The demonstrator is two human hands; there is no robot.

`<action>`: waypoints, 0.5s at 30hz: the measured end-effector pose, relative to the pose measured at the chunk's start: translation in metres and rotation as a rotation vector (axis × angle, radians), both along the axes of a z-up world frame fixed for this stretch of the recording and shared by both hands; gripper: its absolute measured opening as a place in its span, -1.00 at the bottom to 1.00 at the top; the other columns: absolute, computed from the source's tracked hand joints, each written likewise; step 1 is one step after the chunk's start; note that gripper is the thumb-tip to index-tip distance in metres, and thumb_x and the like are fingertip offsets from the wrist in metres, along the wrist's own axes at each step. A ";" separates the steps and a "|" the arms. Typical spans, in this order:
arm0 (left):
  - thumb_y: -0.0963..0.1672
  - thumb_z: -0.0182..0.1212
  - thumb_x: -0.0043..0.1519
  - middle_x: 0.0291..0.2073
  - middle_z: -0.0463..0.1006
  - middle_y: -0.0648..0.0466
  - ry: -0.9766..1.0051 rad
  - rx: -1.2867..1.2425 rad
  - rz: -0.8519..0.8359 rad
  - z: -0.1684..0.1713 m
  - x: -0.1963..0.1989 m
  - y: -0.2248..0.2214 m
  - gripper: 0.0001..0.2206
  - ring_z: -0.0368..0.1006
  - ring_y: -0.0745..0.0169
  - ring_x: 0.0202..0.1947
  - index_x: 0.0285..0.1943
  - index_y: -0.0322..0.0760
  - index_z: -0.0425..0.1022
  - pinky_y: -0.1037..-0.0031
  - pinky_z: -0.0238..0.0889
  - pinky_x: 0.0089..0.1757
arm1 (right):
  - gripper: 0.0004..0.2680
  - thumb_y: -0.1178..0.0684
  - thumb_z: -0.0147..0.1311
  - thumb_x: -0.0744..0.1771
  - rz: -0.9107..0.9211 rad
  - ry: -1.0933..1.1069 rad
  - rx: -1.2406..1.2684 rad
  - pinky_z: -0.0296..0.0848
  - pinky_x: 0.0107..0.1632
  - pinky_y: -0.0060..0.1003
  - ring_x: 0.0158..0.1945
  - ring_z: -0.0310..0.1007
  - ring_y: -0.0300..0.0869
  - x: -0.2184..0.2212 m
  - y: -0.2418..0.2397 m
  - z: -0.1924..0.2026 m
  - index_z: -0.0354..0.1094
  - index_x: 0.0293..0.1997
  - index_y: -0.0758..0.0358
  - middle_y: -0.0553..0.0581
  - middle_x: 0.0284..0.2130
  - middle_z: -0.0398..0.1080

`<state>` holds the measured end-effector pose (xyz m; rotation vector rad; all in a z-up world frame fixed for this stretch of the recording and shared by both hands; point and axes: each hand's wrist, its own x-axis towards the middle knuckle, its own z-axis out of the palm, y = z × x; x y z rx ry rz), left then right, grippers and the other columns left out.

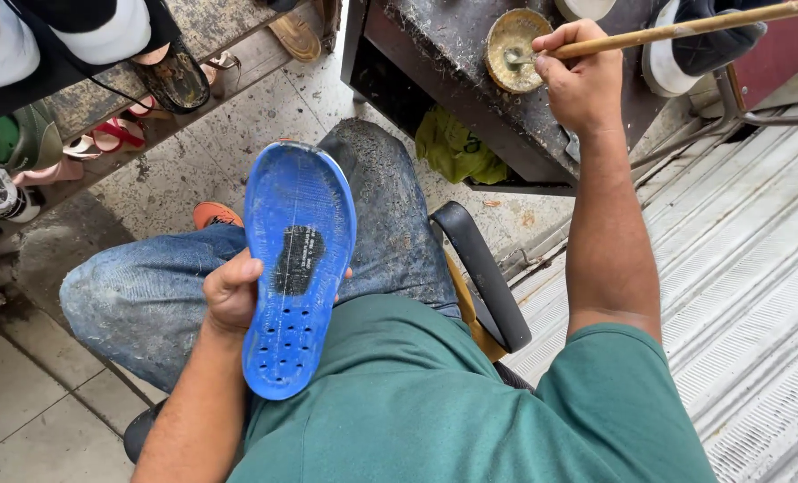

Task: Apply adhesive to shoe soles and uppers using a brush for repair

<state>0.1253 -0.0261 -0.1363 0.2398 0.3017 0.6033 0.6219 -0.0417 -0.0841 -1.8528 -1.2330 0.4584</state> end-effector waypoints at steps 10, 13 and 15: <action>-0.14 0.31 0.27 0.27 0.38 -0.36 -0.122 -0.098 -0.037 0.036 0.010 -0.026 -0.22 0.41 -0.53 0.13 0.64 -0.11 -0.10 -0.28 0.30 0.10 | -0.83 0.24 0.27 0.38 -0.277 0.319 0.166 0.51 -0.60 -0.36 -0.59 0.53 -0.20 0.018 0.011 -0.027 0.26 -0.18 0.20 0.17 -0.50 0.44; -0.08 0.37 0.29 0.30 0.38 -0.26 -0.129 -0.012 -0.042 0.038 0.004 -0.034 -0.17 0.45 -0.28 0.16 0.66 -0.09 -0.16 -0.17 0.31 0.17 | -0.81 0.22 0.34 0.36 -0.317 0.389 0.309 0.57 -0.62 -0.34 -0.60 0.57 -0.16 0.017 0.004 -0.031 0.28 -0.27 0.21 0.19 -0.55 0.45; -0.06 0.37 0.29 0.26 0.43 -0.24 -0.144 0.012 -0.012 0.033 0.002 -0.043 -0.19 0.48 -0.22 0.13 0.66 -0.10 -0.11 -0.16 0.34 0.14 | -0.80 0.24 0.34 0.34 -0.322 0.438 0.364 0.57 -0.62 -0.32 -0.59 0.58 -0.16 0.012 0.001 -0.034 0.29 -0.34 0.22 0.19 -0.61 0.44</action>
